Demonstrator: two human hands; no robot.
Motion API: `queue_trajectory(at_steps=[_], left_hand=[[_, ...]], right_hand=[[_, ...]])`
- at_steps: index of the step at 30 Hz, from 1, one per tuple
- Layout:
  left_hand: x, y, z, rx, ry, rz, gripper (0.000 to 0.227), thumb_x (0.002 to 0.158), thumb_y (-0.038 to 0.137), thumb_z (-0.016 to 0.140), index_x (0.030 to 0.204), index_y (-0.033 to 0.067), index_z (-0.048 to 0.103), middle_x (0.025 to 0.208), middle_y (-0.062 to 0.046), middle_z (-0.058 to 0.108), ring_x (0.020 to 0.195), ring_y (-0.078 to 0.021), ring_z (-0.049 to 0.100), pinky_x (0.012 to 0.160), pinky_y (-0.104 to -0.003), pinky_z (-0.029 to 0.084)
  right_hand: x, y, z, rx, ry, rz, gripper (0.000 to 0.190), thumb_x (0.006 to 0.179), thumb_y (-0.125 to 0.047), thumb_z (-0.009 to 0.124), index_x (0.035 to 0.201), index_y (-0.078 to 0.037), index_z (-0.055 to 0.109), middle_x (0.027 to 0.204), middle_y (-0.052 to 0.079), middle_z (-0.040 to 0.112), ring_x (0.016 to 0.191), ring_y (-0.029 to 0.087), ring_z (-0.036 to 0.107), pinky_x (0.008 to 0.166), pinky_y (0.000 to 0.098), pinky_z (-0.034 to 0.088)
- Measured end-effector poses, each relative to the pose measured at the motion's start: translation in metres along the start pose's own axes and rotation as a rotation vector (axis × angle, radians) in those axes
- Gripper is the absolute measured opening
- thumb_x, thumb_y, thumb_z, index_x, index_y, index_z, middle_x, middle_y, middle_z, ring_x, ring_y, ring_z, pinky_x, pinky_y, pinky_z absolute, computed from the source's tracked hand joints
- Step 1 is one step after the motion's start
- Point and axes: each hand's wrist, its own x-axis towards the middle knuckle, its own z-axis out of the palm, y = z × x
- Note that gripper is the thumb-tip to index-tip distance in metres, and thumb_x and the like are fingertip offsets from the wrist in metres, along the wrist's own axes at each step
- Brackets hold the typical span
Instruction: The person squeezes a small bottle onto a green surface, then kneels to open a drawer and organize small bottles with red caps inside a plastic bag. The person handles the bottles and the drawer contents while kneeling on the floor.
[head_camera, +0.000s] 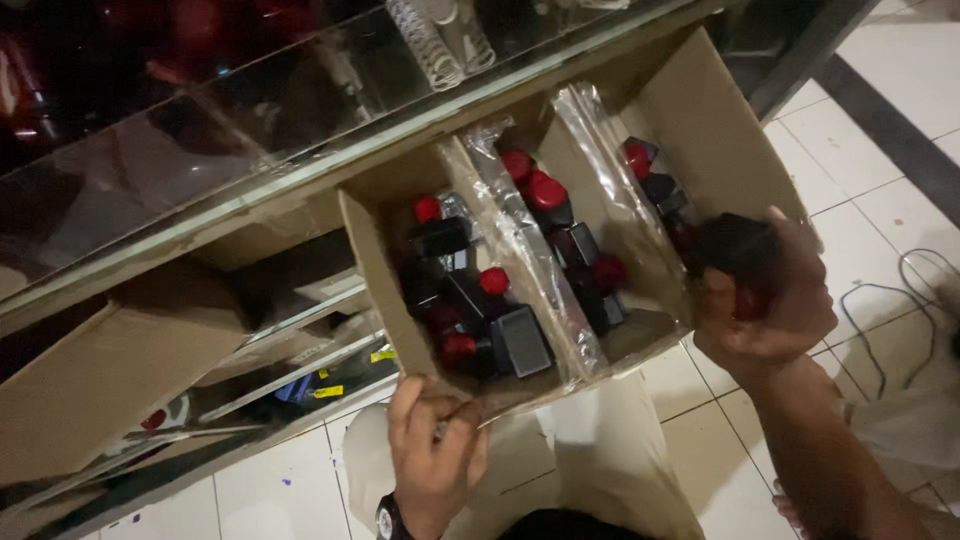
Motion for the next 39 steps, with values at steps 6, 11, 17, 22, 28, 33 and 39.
queue_trajectory(at_steps=[6, 11, 17, 22, 28, 33, 39], left_hand=[[-0.025, 0.002, 0.019, 0.153, 0.048, -0.084, 0.010, 0.088, 0.015, 0.073, 0.096, 0.0093, 0.071, 0.092, -0.008, 0.059, 0.101, -0.0349, 0.056, 0.098, -0.048, 0.050], [-0.025, 0.008, 0.024, 0.231, 0.116, -0.120, 0.011, 0.085, 0.007, 0.076, 0.092, 0.0111, 0.068, 0.091, -0.004, 0.060, 0.105, -0.0329, 0.053, 0.095, -0.044, 0.051], [-0.035, 0.004, 0.026, 0.253, 0.110, -0.129, 0.011, 0.087, 0.021, 0.072, 0.094, 0.0125, 0.071, 0.091, -0.006, 0.057, 0.102, -0.0334, 0.051, 0.094, -0.041, 0.050], [-0.016, 0.009, 0.019, 0.247, 0.141, -0.113, 0.009, 0.085, 0.010, 0.075, 0.090, 0.0090, 0.067, 0.088, -0.009, 0.054, 0.103, -0.0365, 0.052, 0.094, -0.044, 0.051], [-0.005, 0.009, 0.016, 0.217, 0.143, -0.101, 0.009, 0.084, 0.012, 0.076, 0.087, 0.0095, 0.069, 0.084, -0.005, 0.055, 0.102, -0.0330, 0.052, 0.094, -0.043, 0.051], [0.005, 0.013, 0.008, 0.190, 0.106, -0.166, 0.019, 0.086, 0.022, 0.077, 0.092, 0.0082, 0.066, 0.091, -0.011, 0.054, 0.107, -0.0394, 0.052, 0.097, -0.050, 0.047], [0.073, 0.015, -0.015, 0.074, 0.117, -0.205, 0.017, 0.090, 0.015, 0.073, 0.084, 0.0020, 0.064, 0.086, -0.016, 0.046, 0.101, -0.0405, 0.048, 0.109, -0.059, 0.041]], right_hand=[[0.048, 0.008, -0.036, -0.245, -0.491, 0.359, 0.052, 0.105, -0.024, 0.070, 0.151, -0.003, 0.056, 0.107, 0.013, 0.076, 0.082, 0.026, 0.071, 0.073, 0.0389, 0.056], [0.074, 0.052, -0.029, -0.516, -0.853, 0.051, 0.047, 0.096, -0.039, 0.071, 0.135, -0.013, 0.068, 0.097, 0.012, 0.074, 0.089, 0.030, 0.068, 0.068, 0.0432, 0.056], [0.101, 0.050, -0.029, -0.464, -1.129, -0.250, 0.051, 0.086, -0.030, 0.067, 0.136, -0.026, 0.061, 0.127, -0.002, 0.073, 0.117, 0.029, 0.058, 0.095, 0.0470, 0.030], [0.102, 0.051, -0.025, -0.568, -1.288, -0.464, 0.025, 0.086, -0.021, 0.071, 0.107, -0.034, 0.072, 0.128, -0.012, 0.066, 0.119, 0.021, 0.047, 0.094, 0.0438, 0.034], [0.106, 0.054, -0.025, -0.435, -1.368, -0.344, 0.028, 0.089, -0.013, 0.066, 0.079, -0.036, 0.079, 0.133, -0.015, 0.064, 0.123, 0.012, 0.051, 0.087, 0.0433, 0.031], [0.082, 0.037, -0.051, 0.083, -0.798, -0.179, 0.041, 0.084, -0.031, 0.072, 0.115, -0.004, 0.072, 0.129, 0.013, 0.068, 0.121, 0.030, 0.060, 0.113, 0.0442, 0.044], [-0.021, 0.044, -0.010, -0.079, -0.290, -0.012, 0.100, 0.075, -0.078, 0.081, 0.148, -0.015, 0.053, 0.173, 0.012, 0.000, 0.166, 0.036, 0.001, 0.148, 0.0774, 0.027]])
